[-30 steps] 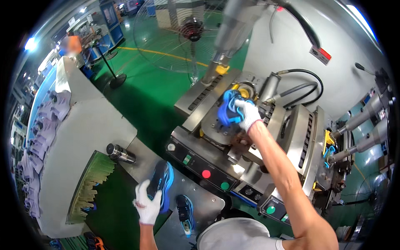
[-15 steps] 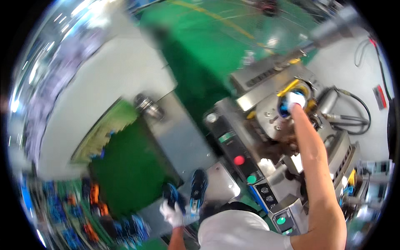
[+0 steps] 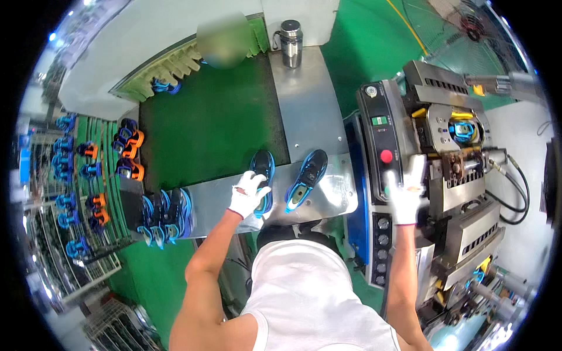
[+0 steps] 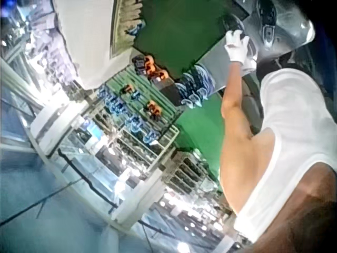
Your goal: The person repeatedly places blue shoes onto a heat-pressing machine for sole attachment, retrieves them, and then places them onto a conveyor belt.
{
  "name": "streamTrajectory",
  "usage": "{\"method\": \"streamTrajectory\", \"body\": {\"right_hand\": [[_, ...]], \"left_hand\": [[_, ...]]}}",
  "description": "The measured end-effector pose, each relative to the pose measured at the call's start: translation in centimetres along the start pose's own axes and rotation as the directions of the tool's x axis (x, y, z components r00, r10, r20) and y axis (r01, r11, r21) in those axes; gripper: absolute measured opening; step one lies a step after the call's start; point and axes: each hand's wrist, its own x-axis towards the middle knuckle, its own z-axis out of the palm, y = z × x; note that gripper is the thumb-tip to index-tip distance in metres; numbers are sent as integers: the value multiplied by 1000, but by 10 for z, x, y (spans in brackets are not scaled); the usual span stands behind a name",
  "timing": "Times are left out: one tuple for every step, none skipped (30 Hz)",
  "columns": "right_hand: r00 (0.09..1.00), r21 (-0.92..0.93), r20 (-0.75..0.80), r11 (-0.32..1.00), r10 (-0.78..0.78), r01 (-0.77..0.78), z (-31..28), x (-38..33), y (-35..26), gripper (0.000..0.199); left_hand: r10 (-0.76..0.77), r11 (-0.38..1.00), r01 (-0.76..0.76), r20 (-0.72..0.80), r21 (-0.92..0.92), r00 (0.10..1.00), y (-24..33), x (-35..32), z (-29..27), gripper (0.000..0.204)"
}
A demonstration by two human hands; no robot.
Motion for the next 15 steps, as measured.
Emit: {"method": "streamTrajectory", "body": {"right_hand": [[954,-407,268,913,134,-14,18,-17,-22,91],[820,-722,446,686,359,92,32,-27,-38,95],[904,-729,360,675,230,119,53,-47,0,96],[959,-741,268,655,91,145,70,-65,36,98],[906,-650,355,757,229,63,59,-47,-11,95],[962,-504,256,862,90,53,61,-57,2,87],[940,-320,322,947,111,-3,60,-55,-13,82],[920,-122,378,991,105,-63,61,-50,-37,78],[903,-3,406,988,142,-154,67,-61,-54,72],[838,268,513,893,185,-361,79,-69,-74,71],[773,168,609,924,177,-344,83,-67,-106,65],[832,-39,554,999,11,13,104,-79,-109,57],[827,-83,561,992,-36,100,123,-86,-111,53],[811,-118,579,975,-86,188,140,-87,-112,50],[832,-99,539,972,-128,213,156,-91,-100,47]], "left_hand": [[-3,999,0,90,32,996,2,10,-8,40],[61,998,-61,106,-1,992,-10,22,-5,34],[116,993,-114,133,-19,984,-15,36,-4,32],[169,986,-166,159,-35,973,-22,50,-2,30],[425,902,-428,70,45,902,-52,54,3,29],[406,913,-407,-29,-42,914,-45,61,-1,36],[310,942,-302,35,-145,950,-48,64,-1,33],[211,955,-183,98,-233,973,-49,69,-1,31],[183,938,-124,161,-324,970,-30,73,-17,46],[205,935,-138,180,-327,962,-25,73,-26,46],[181,941,-104,222,-321,958,-25,74,-32,51],[163,947,-76,266,-311,950,-26,74,-36,56],[243,935,-169,216,-311,946,-32,77,-31,58],[257,934,-177,238,-310,937,-34,80,-31,58],[247,934,-158,261,-320,933,-31,84,-31,60]]}}
